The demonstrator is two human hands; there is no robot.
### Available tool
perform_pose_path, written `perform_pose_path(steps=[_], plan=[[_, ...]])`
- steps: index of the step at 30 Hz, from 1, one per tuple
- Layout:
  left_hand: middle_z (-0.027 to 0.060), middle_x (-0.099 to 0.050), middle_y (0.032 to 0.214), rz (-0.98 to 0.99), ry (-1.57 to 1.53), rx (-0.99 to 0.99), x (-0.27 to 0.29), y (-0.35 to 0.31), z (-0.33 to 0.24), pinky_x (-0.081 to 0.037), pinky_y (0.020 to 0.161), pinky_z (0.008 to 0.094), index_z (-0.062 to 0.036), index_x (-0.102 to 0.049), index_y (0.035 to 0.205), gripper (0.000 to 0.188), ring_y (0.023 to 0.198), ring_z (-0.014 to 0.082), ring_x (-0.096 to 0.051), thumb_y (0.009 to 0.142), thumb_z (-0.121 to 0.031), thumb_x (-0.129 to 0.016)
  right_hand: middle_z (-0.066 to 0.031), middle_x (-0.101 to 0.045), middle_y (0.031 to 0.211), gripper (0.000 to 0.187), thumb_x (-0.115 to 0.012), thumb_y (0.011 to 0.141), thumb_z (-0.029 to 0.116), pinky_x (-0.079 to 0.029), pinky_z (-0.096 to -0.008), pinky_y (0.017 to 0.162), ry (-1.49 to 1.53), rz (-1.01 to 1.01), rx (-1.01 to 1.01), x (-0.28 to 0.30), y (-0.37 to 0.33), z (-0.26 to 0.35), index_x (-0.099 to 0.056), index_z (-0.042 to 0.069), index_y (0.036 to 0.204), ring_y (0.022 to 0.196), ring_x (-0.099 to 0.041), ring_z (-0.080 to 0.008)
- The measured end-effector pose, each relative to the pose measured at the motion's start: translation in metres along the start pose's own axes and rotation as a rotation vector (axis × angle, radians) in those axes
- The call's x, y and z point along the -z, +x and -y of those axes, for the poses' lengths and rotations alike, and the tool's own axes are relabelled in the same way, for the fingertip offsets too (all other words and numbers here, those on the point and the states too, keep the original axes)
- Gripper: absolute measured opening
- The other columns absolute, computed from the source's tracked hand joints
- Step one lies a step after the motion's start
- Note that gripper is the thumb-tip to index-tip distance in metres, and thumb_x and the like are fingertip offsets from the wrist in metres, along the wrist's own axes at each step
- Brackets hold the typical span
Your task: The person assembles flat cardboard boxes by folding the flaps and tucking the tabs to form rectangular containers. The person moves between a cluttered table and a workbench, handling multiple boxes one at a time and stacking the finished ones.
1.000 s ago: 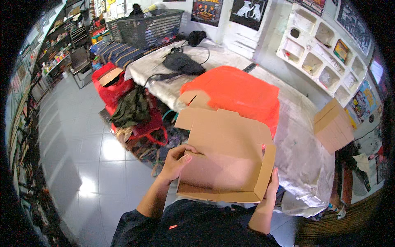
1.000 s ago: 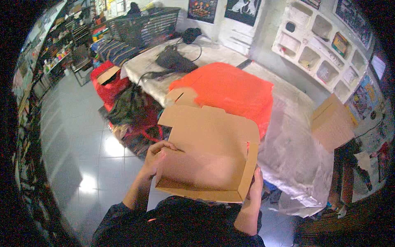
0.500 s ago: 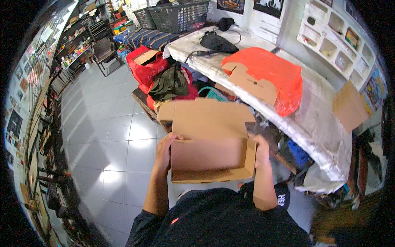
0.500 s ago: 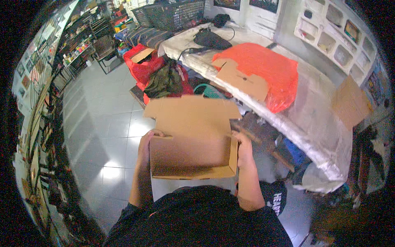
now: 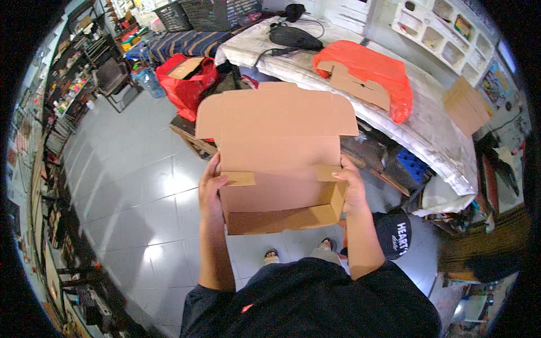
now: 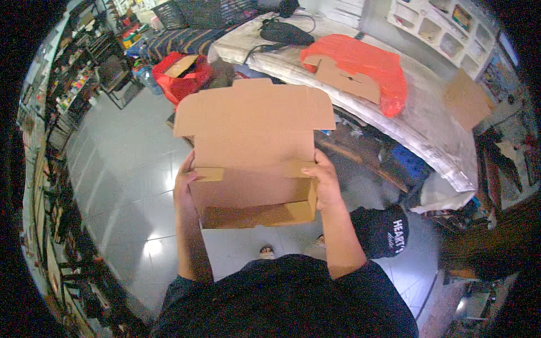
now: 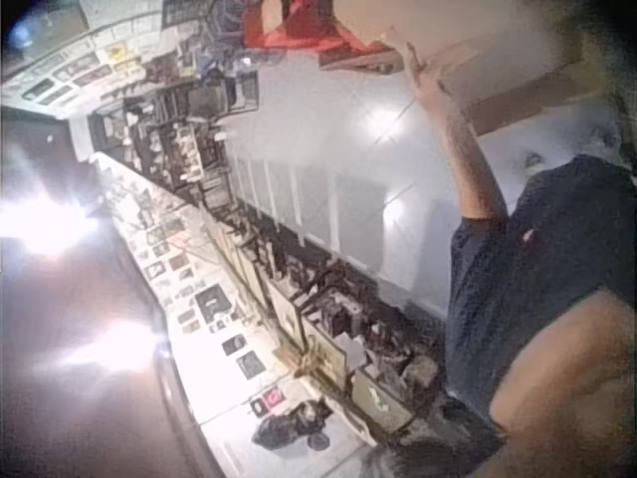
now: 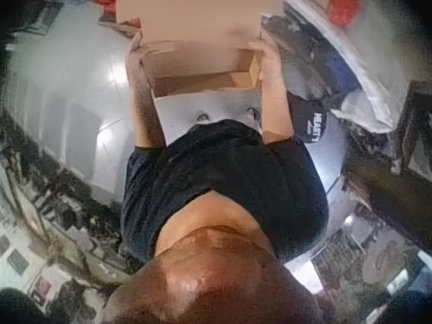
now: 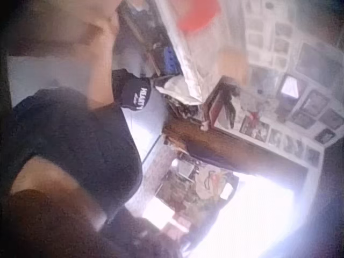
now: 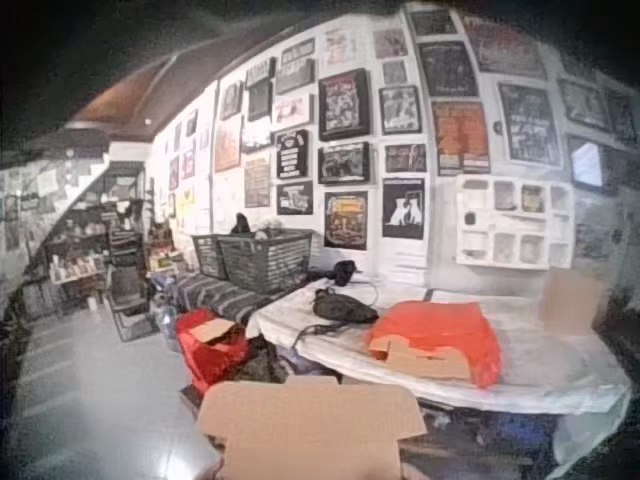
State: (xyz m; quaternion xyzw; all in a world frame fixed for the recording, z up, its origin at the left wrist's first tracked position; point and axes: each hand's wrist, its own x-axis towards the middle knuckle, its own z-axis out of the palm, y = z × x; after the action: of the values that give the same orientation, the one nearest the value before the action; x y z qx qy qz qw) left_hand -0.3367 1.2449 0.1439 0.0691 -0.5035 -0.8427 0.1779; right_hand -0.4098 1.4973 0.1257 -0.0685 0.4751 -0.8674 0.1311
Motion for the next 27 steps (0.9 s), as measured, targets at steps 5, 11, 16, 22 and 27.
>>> perform_pose_path(steps=[5, 11, 16, 22, 27], plan=[[0.0169, -0.052, 0.122, 0.150, -0.108, -0.055, 0.001, -0.006, 0.009, -0.041, 0.093, 0.0323, 0.0081, -0.039, 0.127, 0.061, 0.109, 0.0235, -0.053, 0.069, -0.010, -0.048, -0.0101, -0.060, 0.103, 0.048, -0.050, 0.067, 0.007, -0.044, -0.0311, 0.086, -0.026, -0.006, 0.084, 0.005, -0.020, 0.011, -0.051, -0.002, 0.114, 0.093, -0.059, -0.0194], [0.0166, -0.061, 0.105, 0.033, -0.195, -0.017, -0.015, -0.013, 0.035, -0.045, 0.084, 0.0339, 0.0017, -0.059, 0.091, 0.023, 0.097, 0.0233, -0.058, 0.072, -0.012, -0.054, -0.0144, -0.060, 0.102, 0.040, -0.055, 0.072, 0.017, -0.043, -0.0347, 0.087, -0.004, -0.206, 0.471, 0.037, -0.033, 0.019, -0.057, -0.001, 0.108, 0.094, -0.058, -0.0240], [0.0171, -0.059, 0.098, 0.286, -0.254, -0.127, -0.045, -0.014, 0.072, -0.045, 0.085, 0.0411, 0.0016, -0.054, 0.096, 0.049, 0.093, 0.0293, -0.057, 0.089, -0.044, -0.037, -0.0253, -0.060, 0.098, 0.061, -0.040, 0.081, 0.056, -0.042, -0.0421, 0.085, 0.159, -0.109, 0.518, 0.071, -0.058, 0.051, -0.063, -0.001, 0.085, 0.090, -0.056, -0.0361], [0.0149, -0.060, 0.104, 0.399, -0.782, 0.141, -0.108, -0.033, 0.095, -0.045, 0.085, 0.0393, 0.0038, -0.053, 0.108, 0.060, 0.095, 0.0276, -0.057, 0.087, -0.051, -0.037, -0.0189, -0.061, 0.099, 0.068, -0.033, 0.084, 0.060, -0.041, -0.0392, 0.088, 0.307, -0.131, 0.323, 0.129, -0.089, 0.094, -0.064, 0.000, 0.089, 0.093, -0.055, -0.0308], [0.0096, -0.059, 0.110, 0.254, -0.221, 0.210, -0.185, -0.059, 0.108, -0.042, 0.087, 0.0336, -0.0007, -0.053, 0.113, 0.051, 0.100, 0.0216, -0.055, 0.084, -0.042, -0.049, -0.0127, -0.058, 0.109, 0.048, -0.054, 0.082, 0.035, -0.040, -0.0394, 0.093, 0.020, -0.396, 0.453, 0.185, -0.122, 0.108, -0.051, 0.003, 0.117, 0.104, -0.054, -0.0253]])
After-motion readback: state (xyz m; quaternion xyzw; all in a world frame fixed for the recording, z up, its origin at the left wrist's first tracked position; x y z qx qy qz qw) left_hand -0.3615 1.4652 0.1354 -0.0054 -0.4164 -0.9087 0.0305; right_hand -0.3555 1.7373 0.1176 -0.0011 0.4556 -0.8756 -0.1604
